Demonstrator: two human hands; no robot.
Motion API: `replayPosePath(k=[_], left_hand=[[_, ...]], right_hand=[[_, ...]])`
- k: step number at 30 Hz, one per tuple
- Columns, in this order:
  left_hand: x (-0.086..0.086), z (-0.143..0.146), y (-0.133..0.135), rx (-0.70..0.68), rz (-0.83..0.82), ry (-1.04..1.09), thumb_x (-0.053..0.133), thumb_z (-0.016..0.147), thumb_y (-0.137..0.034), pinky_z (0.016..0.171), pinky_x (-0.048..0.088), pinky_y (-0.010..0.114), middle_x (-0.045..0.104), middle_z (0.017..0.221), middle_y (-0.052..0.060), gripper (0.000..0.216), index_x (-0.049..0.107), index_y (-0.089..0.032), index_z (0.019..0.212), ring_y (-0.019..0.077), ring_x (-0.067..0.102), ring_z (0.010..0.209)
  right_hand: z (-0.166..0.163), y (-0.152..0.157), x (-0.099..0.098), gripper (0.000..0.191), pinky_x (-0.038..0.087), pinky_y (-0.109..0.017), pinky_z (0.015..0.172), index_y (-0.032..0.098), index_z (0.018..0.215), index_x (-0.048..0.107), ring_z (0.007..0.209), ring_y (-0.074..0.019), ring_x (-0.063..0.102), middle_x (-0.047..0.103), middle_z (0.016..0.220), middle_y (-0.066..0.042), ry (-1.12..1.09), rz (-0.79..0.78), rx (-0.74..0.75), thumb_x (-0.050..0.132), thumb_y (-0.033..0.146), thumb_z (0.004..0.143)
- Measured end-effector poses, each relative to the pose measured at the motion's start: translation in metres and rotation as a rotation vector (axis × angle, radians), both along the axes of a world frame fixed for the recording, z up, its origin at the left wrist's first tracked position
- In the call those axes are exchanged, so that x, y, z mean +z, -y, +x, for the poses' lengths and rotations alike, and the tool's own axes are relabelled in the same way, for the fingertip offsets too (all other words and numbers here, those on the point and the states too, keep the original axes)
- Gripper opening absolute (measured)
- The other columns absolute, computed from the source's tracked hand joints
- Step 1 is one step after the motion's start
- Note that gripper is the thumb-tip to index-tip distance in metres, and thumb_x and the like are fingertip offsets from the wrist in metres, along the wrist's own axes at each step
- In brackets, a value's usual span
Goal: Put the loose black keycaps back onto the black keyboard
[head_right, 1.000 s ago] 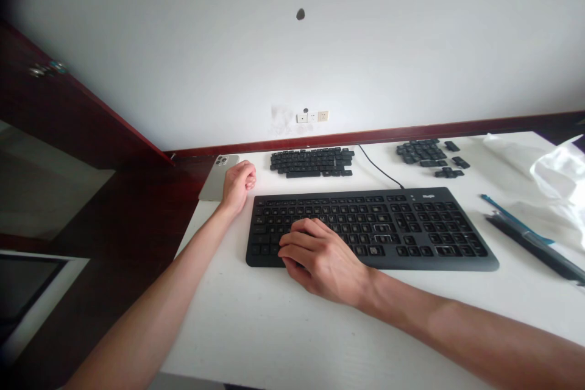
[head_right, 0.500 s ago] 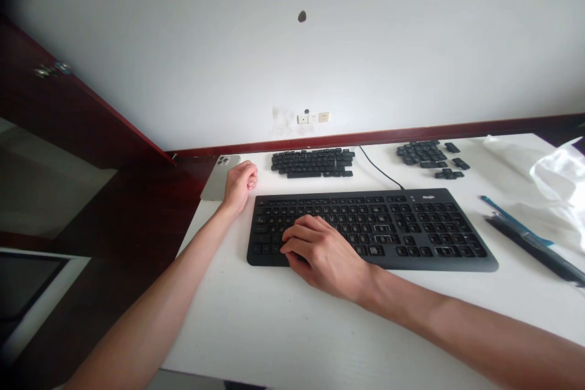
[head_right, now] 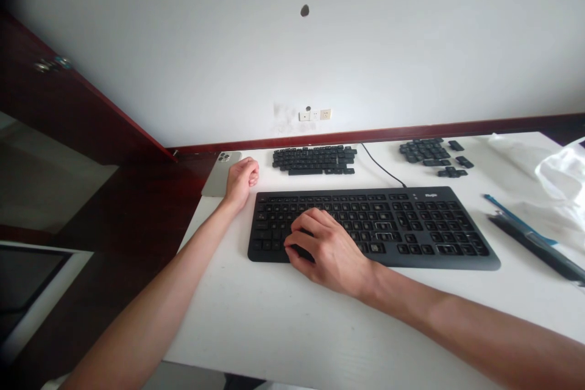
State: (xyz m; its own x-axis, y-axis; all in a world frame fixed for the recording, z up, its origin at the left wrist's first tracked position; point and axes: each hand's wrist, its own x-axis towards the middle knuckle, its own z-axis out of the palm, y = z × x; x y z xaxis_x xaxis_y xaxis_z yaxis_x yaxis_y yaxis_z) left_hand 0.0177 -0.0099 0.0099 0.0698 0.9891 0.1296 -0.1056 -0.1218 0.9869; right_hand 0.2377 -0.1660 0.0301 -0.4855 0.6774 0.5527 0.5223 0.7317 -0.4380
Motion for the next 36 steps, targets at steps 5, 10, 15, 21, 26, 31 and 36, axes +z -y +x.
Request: replayPosePath(k=[5,10,15,21,26,31,36], left_hand=[[0.001,0.001,0.001,0.002,0.000,0.001,0.064,0.079,-0.029,0.048,0.020,0.020,0.036,0.056,-0.007,0.025,0.048,-0.018,0.063,0.0046,0.028,0.049],[0.001,0.000,0.001,-0.008,0.007,0.003,0.065,0.080,-0.029,0.048,0.019,0.020,0.036,0.058,-0.007,0.026,0.048,-0.018,0.065,0.0044,0.029,0.050],[0.001,0.000,0.002,-0.010,0.001,-0.016,0.066,0.080,-0.032,0.048,0.020,0.020,0.037,0.057,-0.007,0.026,0.049,-0.018,0.065,0.0045,0.029,0.050],[0.003,0.001,0.003,-0.008,0.005,-0.010,0.065,0.079,-0.031,0.048,0.018,0.020,0.037,0.056,-0.007,0.025,0.049,-0.018,0.064,0.0048,0.028,0.049],[0.004,0.002,0.004,-0.004,0.008,-0.018,0.066,0.079,-0.031,0.048,0.019,0.020,0.036,0.056,-0.007,0.027,0.049,-0.018,0.064,0.0048,0.028,0.049],[0.002,0.001,0.002,-0.011,0.022,-0.024,0.066,0.079,-0.030,0.048,0.020,0.019,0.038,0.057,-0.007,0.026,0.049,-0.018,0.064,0.0046,0.030,0.049],[0.001,0.001,0.002,-0.002,0.004,-0.038,0.067,0.079,-0.031,0.046,0.020,0.019,0.036,0.055,-0.007,0.027,0.049,-0.018,0.063,0.0045,0.029,0.048]], right_hand=[[-0.001,0.000,-0.003,0.010,0.057,-0.037,0.080,0.021,0.091,0.078,0.087,-0.0200,0.064,0.071,0.089,-0.006,0.020,-0.015,0.064,0.068,0.018,0.095],[0.002,-0.001,-0.006,0.016,0.059,-0.039,0.082,0.020,0.112,0.075,0.092,-0.0219,0.066,0.072,0.098,-0.007,0.066,-0.034,0.088,0.068,0.021,0.098],[0.002,-0.004,0.004,0.018,0.061,-0.037,0.082,0.017,0.116,0.073,0.099,-0.0229,0.069,0.073,0.104,-0.009,0.199,0.128,0.085,0.063,0.017,0.101],[-0.001,-0.005,0.010,0.023,0.060,-0.041,0.096,0.017,0.122,0.072,0.120,-0.0267,0.065,0.074,0.122,-0.011,0.284,0.239,0.136,0.062,0.014,0.102],[-0.006,0.000,0.007,0.022,0.060,-0.040,0.094,0.015,0.119,0.072,0.119,-0.0269,0.065,0.075,0.124,-0.010,0.292,0.274,0.149,0.056,0.013,0.104],[-0.001,-0.009,0.006,0.022,0.060,-0.039,0.091,0.015,0.116,0.072,0.113,-0.0247,0.067,0.076,0.119,-0.011,0.257,0.291,0.085,0.053,0.011,0.104],[0.014,-0.010,0.016,0.018,0.061,-0.037,0.084,0.015,0.107,0.072,0.100,-0.0232,0.070,0.077,0.107,-0.009,0.232,0.271,0.000,0.058,0.007,0.099]])
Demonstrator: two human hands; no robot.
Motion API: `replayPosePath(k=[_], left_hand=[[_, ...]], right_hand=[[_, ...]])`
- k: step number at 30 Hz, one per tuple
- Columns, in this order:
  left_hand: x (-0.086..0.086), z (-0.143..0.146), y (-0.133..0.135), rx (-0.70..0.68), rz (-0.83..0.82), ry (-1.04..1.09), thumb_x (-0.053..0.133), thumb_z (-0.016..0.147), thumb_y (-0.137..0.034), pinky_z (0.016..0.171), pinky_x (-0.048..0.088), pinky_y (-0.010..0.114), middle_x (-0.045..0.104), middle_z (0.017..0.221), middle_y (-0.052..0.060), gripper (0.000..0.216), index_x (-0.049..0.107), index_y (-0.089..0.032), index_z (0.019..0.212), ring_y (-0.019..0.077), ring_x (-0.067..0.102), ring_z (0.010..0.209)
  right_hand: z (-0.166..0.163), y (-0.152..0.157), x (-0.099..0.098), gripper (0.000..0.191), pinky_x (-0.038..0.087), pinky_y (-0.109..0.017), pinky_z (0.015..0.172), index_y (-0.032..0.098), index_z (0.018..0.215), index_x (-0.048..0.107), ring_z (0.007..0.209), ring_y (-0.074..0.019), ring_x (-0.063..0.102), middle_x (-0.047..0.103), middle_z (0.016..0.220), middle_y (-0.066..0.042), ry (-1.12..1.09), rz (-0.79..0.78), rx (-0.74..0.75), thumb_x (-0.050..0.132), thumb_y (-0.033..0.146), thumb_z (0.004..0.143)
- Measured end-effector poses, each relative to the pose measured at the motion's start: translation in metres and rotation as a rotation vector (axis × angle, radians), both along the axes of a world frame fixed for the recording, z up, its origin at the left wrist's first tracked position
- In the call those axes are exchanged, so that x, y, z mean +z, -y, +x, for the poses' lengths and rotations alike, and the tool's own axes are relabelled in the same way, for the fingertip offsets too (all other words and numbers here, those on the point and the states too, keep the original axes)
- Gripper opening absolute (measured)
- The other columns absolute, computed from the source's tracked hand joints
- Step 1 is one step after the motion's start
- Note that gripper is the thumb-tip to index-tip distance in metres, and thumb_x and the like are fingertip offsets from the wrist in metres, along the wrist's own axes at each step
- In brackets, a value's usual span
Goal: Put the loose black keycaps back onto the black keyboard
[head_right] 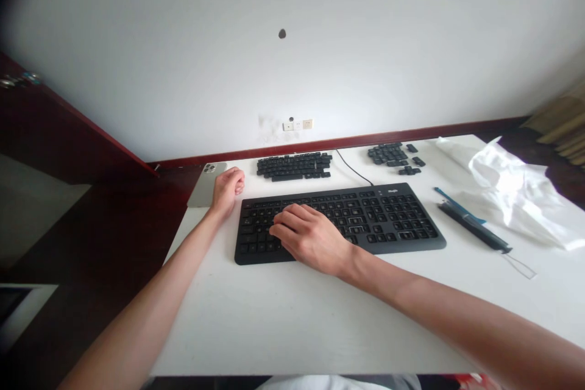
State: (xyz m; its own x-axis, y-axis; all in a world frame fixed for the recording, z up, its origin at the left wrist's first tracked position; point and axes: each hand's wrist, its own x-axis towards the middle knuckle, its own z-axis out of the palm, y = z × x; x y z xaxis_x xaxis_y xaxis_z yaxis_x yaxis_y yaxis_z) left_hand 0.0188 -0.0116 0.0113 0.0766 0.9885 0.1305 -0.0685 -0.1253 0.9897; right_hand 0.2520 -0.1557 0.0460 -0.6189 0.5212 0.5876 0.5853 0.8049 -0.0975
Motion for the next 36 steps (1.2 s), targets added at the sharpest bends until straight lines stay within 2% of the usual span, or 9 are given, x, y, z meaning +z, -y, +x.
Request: replayPosePath(k=[6,10,12,16,18,22,28,32,36], left_hand=[[0.000,0.000,0.000,0.016,0.008,-0.016,0.065,0.080,-0.028,0.046,0.021,0.017,0.036,0.055,-0.007,0.025,0.050,-0.017,0.064,0.0044,0.030,0.049],[0.000,0.000,0.000,0.020,0.003,-0.003,0.067,0.080,-0.029,0.046,0.022,0.017,0.036,0.057,-0.007,0.027,0.049,-0.017,0.064,0.0041,0.031,0.049],[0.000,0.000,0.001,0.023,-0.001,-0.005,0.067,0.079,-0.029,0.046,0.023,0.017,0.036,0.057,-0.007,0.026,0.049,-0.017,0.063,0.0043,0.031,0.049],[0.000,0.000,0.002,0.038,0.003,0.002,0.068,0.080,-0.030,0.045,0.024,0.017,0.035,0.057,-0.007,0.028,0.050,-0.017,0.064,0.0045,0.031,0.049],[0.000,0.000,0.003,0.047,0.008,0.007,0.069,0.080,-0.030,0.046,0.024,0.017,0.034,0.056,-0.007,0.029,0.049,-0.017,0.064,0.0044,0.031,0.049],[-0.001,-0.001,0.004,0.045,0.020,0.018,0.068,0.081,-0.027,0.046,0.024,0.017,0.033,0.056,-0.007,0.028,0.049,-0.017,0.063,0.0043,0.030,0.049],[-0.002,-0.001,0.003,0.030,0.013,-0.010,0.067,0.081,-0.028,0.046,0.024,0.018,0.033,0.057,-0.006,0.028,0.047,-0.018,0.064,0.0052,0.030,0.050],[-0.002,-0.002,0.002,0.033,0.049,-0.057,0.064,0.084,-0.030,0.048,0.023,0.021,0.033,0.058,-0.006,0.029,0.046,-0.019,0.065,0.0068,0.030,0.051],[0.009,0.002,0.014,-0.001,0.281,-0.301,0.061,0.091,-0.032,0.054,0.028,0.024,0.041,0.062,-0.003,0.033,0.047,-0.019,0.064,0.0096,0.037,0.058]], right_hand=[[0.056,0.035,0.019,0.020,0.062,-0.035,0.078,0.017,0.111,0.073,0.092,-0.0205,0.071,0.078,0.104,-0.007,-0.081,-0.032,-0.188,0.062,0.008,0.097],[0.142,0.064,0.022,0.019,0.061,-0.036,0.083,0.022,0.114,0.076,0.094,-0.0221,0.074,0.079,0.104,-0.006,-0.038,-0.023,-0.501,0.066,0.017,0.099],[0.192,0.072,0.026,0.019,0.057,-0.034,0.072,0.019,0.109,0.080,0.087,-0.0229,0.075,0.080,0.102,-0.010,0.042,-0.054,-0.747,0.063,0.024,0.102],[0.271,0.070,0.039,0.034,0.040,-0.036,0.057,0.018,0.099,0.085,0.072,-0.0247,0.068,0.080,0.092,-0.014,0.260,-0.388,-1.218,0.062,0.043,0.102],[0.290,0.064,0.044,0.026,0.039,-0.036,0.062,0.020,0.099,0.086,0.081,-0.0267,0.068,0.080,0.097,-0.013,0.294,-0.562,-1.275,0.069,0.041,0.097],[0.294,0.055,0.046,0.020,0.041,-0.037,0.073,0.024,0.096,0.085,0.091,-0.0263,0.066,0.080,0.101,-0.010,0.299,-0.726,-1.259,0.073,0.040,0.094],[0.279,0.066,0.032,0.025,0.038,-0.038,0.070,0.021,0.089,0.082,0.083,-0.0260,0.064,0.075,0.088,-0.013,0.322,-0.823,-1.257,0.076,0.045,0.089],[0.269,0.071,0.034,0.021,0.039,-0.039,0.068,0.021,0.090,0.078,0.077,-0.0252,0.063,0.074,0.087,-0.012,0.284,-0.723,-1.237,0.077,0.043,0.088],[0.237,0.063,0.060,0.028,0.044,-0.039,0.071,0.022,0.088,0.070,0.070,-0.0203,0.064,0.073,0.082,-0.008,0.022,-0.640,-1.044,0.072,0.050,0.093]])
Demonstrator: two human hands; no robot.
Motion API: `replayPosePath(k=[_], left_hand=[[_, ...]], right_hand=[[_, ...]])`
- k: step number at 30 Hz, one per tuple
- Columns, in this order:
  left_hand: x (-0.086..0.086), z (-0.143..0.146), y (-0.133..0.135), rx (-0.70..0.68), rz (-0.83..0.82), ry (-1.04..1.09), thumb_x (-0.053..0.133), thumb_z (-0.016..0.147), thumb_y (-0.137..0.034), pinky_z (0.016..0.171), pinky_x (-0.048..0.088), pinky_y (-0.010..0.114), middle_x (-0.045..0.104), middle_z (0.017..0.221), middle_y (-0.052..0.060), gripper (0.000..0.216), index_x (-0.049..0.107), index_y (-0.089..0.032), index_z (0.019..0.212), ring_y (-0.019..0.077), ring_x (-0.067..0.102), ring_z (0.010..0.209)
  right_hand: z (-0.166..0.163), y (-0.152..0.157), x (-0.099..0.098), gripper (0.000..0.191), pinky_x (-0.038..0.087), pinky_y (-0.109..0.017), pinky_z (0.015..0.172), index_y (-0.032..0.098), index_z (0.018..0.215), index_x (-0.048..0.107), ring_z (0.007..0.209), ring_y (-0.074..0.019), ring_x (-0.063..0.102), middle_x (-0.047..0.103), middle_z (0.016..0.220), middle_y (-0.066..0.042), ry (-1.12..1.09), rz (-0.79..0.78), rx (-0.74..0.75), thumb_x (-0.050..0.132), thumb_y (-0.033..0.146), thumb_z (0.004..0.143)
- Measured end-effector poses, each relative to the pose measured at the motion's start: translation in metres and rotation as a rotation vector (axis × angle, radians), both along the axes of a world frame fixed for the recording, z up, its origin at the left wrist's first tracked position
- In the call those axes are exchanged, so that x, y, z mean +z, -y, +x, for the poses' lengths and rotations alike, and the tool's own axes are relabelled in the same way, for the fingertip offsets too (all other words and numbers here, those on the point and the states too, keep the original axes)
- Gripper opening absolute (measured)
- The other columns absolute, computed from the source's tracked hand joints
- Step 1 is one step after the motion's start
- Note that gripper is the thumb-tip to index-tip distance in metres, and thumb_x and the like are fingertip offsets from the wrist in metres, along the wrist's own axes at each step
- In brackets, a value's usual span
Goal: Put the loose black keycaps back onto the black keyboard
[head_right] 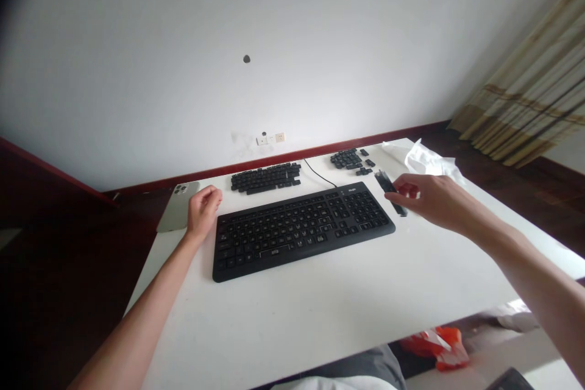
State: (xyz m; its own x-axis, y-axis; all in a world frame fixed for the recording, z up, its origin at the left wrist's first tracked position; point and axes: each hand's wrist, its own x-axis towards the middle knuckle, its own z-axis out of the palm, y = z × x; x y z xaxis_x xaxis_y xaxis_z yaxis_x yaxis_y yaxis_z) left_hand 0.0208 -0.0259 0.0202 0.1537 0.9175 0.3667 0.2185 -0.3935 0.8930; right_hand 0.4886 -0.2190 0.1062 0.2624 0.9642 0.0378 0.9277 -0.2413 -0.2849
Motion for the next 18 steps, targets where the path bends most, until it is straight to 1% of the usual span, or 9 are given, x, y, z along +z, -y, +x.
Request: replayPosePath(k=[2,4,6,7,9,11,13,16,18], left_hand=[[0.011,0.005,0.011,-0.065,0.107,-0.147,0.060,0.096,-0.035,0.057,0.029,0.026,0.041,0.061,-0.003,0.036,0.049,-0.018,0.065,0.0102,0.036,0.059],[0.023,0.013,0.021,-0.139,0.149,-0.220,0.061,0.098,-0.037,0.058,0.030,0.027,0.043,0.061,-0.003,0.036,0.052,-0.018,0.068,0.0106,0.038,0.060],[0.034,0.020,0.029,-0.200,0.163,-0.260,0.060,0.099,-0.039,0.060,0.032,0.027,0.048,0.063,-0.002,0.035,0.056,-0.018,0.071,0.0112,0.042,0.061],[0.040,0.022,0.032,-0.203,0.164,-0.268,0.059,0.100,-0.039,0.060,0.033,0.027,0.052,0.065,-0.001,0.035,0.058,-0.018,0.072,0.0115,0.044,0.062],[0.048,0.022,0.037,-0.188,0.155,-0.285,0.059,0.100,-0.040,0.061,0.036,0.027,0.057,0.068,0.000,0.035,0.062,-0.017,0.074,0.0121,0.047,0.063],[0.053,0.017,0.046,-0.173,0.135,-0.306,0.058,0.101,-0.039,0.062,0.038,0.027,0.060,0.070,0.000,0.034,0.063,-0.017,0.076,0.0126,0.050,0.065],[0.053,0.007,0.060,-0.179,0.119,-0.342,0.057,0.102,-0.035,0.064,0.040,0.027,0.061,0.073,0.001,0.030,0.065,-0.018,0.078,0.0130,0.052,0.068],[0.043,-0.012,0.090,-0.166,0.157,-0.434,0.062,0.099,-0.028,0.068,0.045,0.028,0.063,0.080,0.001,0.016,0.070,-0.020,0.087,0.0141,0.056,0.074],[0.031,-0.022,0.110,-0.142,0.197,-0.477,0.066,0.096,-0.024,0.078,0.050,0.030,0.066,0.089,0.003,0.007,0.072,-0.022,0.096,0.0165,0.060,0.085]], right_hand=[[-0.030,-0.011,0.014,0.037,0.046,-0.037,0.067,0.023,0.086,0.064,0.069,-0.0190,0.064,0.071,0.077,-0.006,-0.239,0.042,0.112,0.064,0.058,0.098],[-0.069,-0.026,0.022,0.040,0.049,-0.035,0.065,0.022,0.089,0.060,0.070,-0.0192,0.066,0.069,0.074,-0.005,-0.520,0.036,0.278,0.058,0.060,0.101],[-0.111,-0.042,0.022,0.038,0.055,-0.036,0.068,0.020,0.102,0.060,0.074,-0.0199,0.070,0.074,0.089,-0.009,-0.797,-0.033,0.469,0.056,0.057,0.103],[-0.131,-0.049,0.019,0.038,0.057,-0.036,0.068,0.019,0.107,0.059,0.077,-0.0210,0.072,0.076,0.097,-0.011,-0.914,-0.037,0.545,0.057,0.057,0.103],[-0.167,-0.062,0.009,0.034,0.061,-0.038,0.075,0.020,0.113,0.056,0.085,-0.0224,0.075,0.076,0.109,-0.013,-1.055,-0.051,0.647,0.060,0.052,0.103],[-0.193,-0.071,-0.004,0.030,0.062,-0.038,0.078,0.019,0.112,0.056,0.085,-0.0221,0.075,0.075,0.113,-0.013,-1.103,-0.072,0.735,0.059,0.049,0.104],[-0.208,-0.076,-0.018,0.026,0.062,-0.037,0.078,0.019,0.108,0.058,0.085,-0.0210,0.074,0.073,0.109,-0.011,-1.078,-0.076,0.790,0.057,0.045,0.105],[-0.214,-0.077,-0.036,0.021,0.060,-0.033,0.074,0.020,0.104,0.060,0.080,-0.0182,0.071,0.070,0.098,-0.006,-0.970,-0.035,0.813,0.054,0.040,0.105],[-0.213,-0.073,-0.045,0.014,0.058,-0.031,0.070,0.021,0.105,0.060,0.074,-0.0163,0.067,0.069,0.092,-0.003,-0.842,0.031,0.838,0.055,0.034,0.104]])
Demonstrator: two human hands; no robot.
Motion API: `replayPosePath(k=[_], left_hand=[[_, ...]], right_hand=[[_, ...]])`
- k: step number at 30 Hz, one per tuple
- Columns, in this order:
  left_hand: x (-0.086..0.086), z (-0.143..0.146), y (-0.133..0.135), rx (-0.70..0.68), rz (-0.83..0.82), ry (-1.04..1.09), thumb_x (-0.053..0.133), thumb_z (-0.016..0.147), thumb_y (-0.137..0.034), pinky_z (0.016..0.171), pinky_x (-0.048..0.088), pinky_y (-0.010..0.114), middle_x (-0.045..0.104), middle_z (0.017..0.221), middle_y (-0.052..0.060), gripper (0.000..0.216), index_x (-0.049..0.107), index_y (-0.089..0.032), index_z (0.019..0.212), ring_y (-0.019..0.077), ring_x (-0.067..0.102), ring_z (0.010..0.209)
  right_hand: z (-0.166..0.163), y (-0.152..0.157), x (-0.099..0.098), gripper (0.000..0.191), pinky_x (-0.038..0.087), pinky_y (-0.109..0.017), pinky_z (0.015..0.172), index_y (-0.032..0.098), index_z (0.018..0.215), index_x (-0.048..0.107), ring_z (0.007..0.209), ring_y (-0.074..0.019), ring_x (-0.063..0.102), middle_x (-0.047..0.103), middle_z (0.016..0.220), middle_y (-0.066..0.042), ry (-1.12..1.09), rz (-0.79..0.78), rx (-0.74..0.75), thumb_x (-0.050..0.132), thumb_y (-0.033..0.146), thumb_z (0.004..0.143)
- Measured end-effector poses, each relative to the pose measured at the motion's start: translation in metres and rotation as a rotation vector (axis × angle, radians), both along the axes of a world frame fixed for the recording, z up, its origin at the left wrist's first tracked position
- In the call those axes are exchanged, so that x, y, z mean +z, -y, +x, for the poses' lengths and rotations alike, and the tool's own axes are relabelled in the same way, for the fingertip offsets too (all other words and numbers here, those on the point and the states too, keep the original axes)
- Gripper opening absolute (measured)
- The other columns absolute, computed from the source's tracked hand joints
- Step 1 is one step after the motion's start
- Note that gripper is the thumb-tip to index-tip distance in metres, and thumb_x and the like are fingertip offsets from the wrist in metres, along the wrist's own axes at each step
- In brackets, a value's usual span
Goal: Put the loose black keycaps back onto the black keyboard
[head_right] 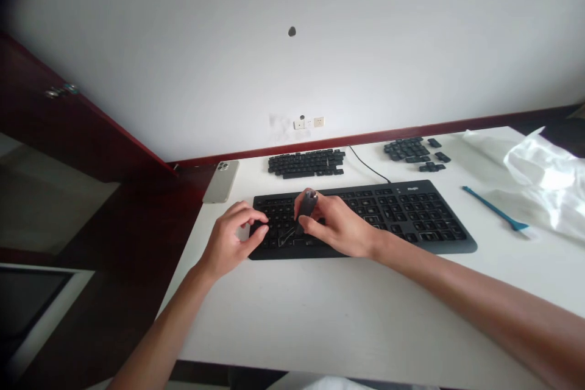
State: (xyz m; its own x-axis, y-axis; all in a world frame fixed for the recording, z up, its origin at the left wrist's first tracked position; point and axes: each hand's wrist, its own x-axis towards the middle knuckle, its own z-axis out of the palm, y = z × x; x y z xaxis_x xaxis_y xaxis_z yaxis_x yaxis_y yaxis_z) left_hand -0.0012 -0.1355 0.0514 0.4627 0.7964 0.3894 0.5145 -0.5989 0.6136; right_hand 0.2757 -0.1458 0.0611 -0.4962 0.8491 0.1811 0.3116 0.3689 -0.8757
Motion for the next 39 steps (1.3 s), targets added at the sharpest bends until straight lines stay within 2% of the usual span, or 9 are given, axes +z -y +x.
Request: replayPosePath(k=[1,3,6,10,13,18,27,34,39], left_hand=[[-0.006,-0.004,0.008,0.005,0.019,-0.022,0.069,0.094,-0.024,0.083,0.052,0.032,0.066,0.094,0.004,0.010,0.073,-0.023,0.102,0.0182,0.061,0.091],[-0.016,-0.008,0.017,0.018,0.047,-0.066,0.076,0.089,-0.026,0.093,0.054,0.039,0.067,0.107,0.006,0.034,0.070,-0.026,0.122,0.0227,0.062,0.104],[-0.022,-0.007,0.019,0.021,0.066,-0.115,0.082,0.084,-0.033,0.104,0.053,0.048,0.064,0.125,0.010,0.061,0.061,-0.030,0.141,0.0287,0.057,0.121],[-0.020,0.001,0.016,-0.027,0.090,-0.143,0.085,0.083,-0.036,0.109,0.052,0.050,0.064,0.123,0.009,0.042,0.074,-0.030,0.123,0.0295,0.056,0.124],[-0.020,0.004,0.018,-0.037,0.112,-0.162,0.083,0.086,-0.033,0.105,0.054,0.047,0.065,0.113,0.008,0.025,0.079,-0.029,0.110,0.0271,0.058,0.117],[-0.024,0.005,0.018,-0.002,0.145,-0.181,0.083,0.085,-0.033,0.099,0.057,0.044,0.065,0.110,0.008,0.038,0.075,-0.027,0.122,0.0249,0.060,0.110],[-0.027,0.008,0.016,0.001,0.269,-0.158,0.081,0.089,-0.030,0.092,0.058,0.039,0.066,0.103,0.007,0.029,0.074,-0.026,0.117,0.0222,0.062,0.102],[-0.023,0.014,0.021,-0.004,0.401,-0.223,0.078,0.090,-0.022,0.093,0.056,0.040,0.067,0.103,0.006,0.025,0.073,-0.026,0.114,0.0216,0.064,0.101],[-0.021,0.015,0.024,-0.031,0.494,-0.259,0.077,0.089,-0.017,0.095,0.055,0.040,0.069,0.108,0.007,0.035,0.070,-0.025,0.123,0.0221,0.065,0.104]], right_hand=[[0.001,0.002,-0.004,0.011,0.056,-0.030,0.067,0.021,0.104,0.061,0.071,-0.0155,0.065,0.068,0.088,-0.002,0.048,0.064,0.000,0.056,0.032,0.103],[0.002,0.006,-0.009,0.007,0.053,-0.029,0.064,0.022,0.101,0.061,0.067,-0.0148,0.061,0.066,0.083,0.000,0.109,0.174,0.010,0.058,0.029,0.101],[0.004,0.009,-0.012,0.008,0.053,-0.029,0.063,0.023,0.103,0.061,0.068,-0.0149,0.062,0.068,0.086,-0.001,0.106,0.220,-0.006,0.057,0.030,0.102],[0.004,0.010,-0.011,0.012,0.056,-0.029,0.065,0.023,0.110,0.062,0.071,-0.0151,0.068,0.071,0.095,-0.003,0.046,0.216,-0.044,0.053,0.030,0.105],[0.004,0.013,-0.012,0.013,0.059,-0.031,0.071,0.023,0.114,0.061,0.076,-0.0163,0.072,0.071,0.105,-0.006,0.001,0.259,-0.041,0.053,0.029,0.105],[0.002,0.021,-0.018,0.017,0.062,-0.032,0.076,0.023,0.119,0.060,0.084,-0.0165,0.074,0.068,0.116,-0.008,-0.060,0.197,-0.058,0.049,0.030,0.108],[-0.011,0.029,-0.028,0.023,0.062,-0.036,0.083,0.025,0.125,0.052,0.095,-0.0208,0.074,0.073,0.113,-0.007,0.030,0.151,0.107,0.058,0.029,0.103],[-0.010,0.030,-0.031,0.016,0.060,-0.036,0.081,0.026,0.120,0.056,0.097,-0.0215,0.071,0.067,0.114,-0.009,-0.108,0.275,-0.142,0.053,0.026,0.105],[-0.010,0.031,-0.034,0.015,0.057,-0.039,0.088,0.026,0.121,0.051,0.103,-0.0230,0.067,0.065,0.114,-0.009,-0.158,0.343,-0.250,0.050,0.025,0.106]])
